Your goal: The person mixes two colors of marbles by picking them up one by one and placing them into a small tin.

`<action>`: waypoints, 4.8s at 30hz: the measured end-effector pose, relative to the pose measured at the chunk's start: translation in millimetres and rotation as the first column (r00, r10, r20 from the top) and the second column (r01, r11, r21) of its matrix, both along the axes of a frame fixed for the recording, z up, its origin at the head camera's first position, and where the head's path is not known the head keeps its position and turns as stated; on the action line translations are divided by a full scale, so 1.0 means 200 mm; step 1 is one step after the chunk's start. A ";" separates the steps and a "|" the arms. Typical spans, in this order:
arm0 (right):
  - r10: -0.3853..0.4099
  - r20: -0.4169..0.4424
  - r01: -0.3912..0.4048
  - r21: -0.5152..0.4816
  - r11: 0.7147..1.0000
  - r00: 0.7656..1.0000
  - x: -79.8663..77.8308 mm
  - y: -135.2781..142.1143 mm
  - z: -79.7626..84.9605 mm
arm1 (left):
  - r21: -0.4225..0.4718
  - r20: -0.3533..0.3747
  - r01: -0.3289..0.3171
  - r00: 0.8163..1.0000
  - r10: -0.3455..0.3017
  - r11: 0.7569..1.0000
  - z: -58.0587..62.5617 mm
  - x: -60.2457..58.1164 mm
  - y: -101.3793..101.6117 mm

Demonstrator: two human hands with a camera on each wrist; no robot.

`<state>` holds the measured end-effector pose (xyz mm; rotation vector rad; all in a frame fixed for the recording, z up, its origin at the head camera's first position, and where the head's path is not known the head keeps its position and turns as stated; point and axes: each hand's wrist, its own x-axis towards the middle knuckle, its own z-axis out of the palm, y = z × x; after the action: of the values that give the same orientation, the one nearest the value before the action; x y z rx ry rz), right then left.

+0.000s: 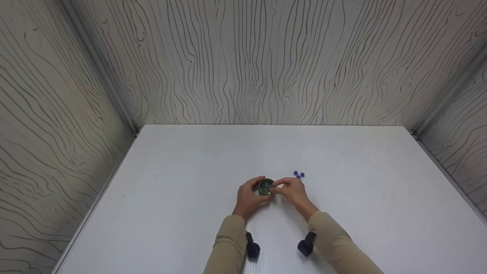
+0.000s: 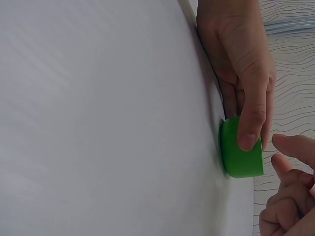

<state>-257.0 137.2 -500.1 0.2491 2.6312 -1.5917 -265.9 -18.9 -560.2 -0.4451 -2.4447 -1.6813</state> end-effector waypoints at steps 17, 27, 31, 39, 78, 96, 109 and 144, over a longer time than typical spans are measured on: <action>-0.004 -0.001 0.004 0.042 0.999 1.000 0.00 0.05 0.01 | -0.011 0.011 -0.025 1.000 0.025 1.000 -0.01 0.00 0.01; -0.034 0.024 0.033 0.060 0.998 0.999 0.00 0.08 -0.01 | 0.008 0.029 -0.023 0.999 0.023 1.000 0.00 0.00 0.01; -0.044 0.038 0.042 0.050 0.998 0.998 0.00 0.10 -0.01 | -0.011 0.026 -0.027 0.999 0.027 1.000 0.00 0.01 0.01; -0.059 0.047 0.057 0.035 0.998 0.997 0.00 0.13 -0.02 | 0.003 0.058 -0.029 0.998 0.029 1.000 0.01 0.01 0.01; -0.140 0.126 0.145 -0.027 0.989 0.982 -0.04 0.27 -0.07 | 0.037 0.063 -0.034 0.997 0.032 0.999 0.00 0.01 0.01; -0.165 0.128 0.170 -0.025 0.985 0.978 -0.06 0.36 -0.13 | 0.039 0.045 -0.029 0.999 0.028 0.999 -0.02 0.01 0.01; -0.164 0.121 0.172 -0.064 0.983 0.979 -0.10 0.42 -0.12 | 0.038 0.075 -0.033 0.997 0.030 0.999 0.01 0.01 0.02; 0.051 0.083 -0.051 -0.005 0.999 0.995 -0.20 0.48 -0.12 | 0.026 0.075 -0.029 0.997 0.027 0.999 0.01 0.01 0.02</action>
<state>-297.7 233.3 -523.3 0.2398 2.5522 -1.5352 -263.4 -15.3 -557.9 -0.3493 -2.4640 -1.7478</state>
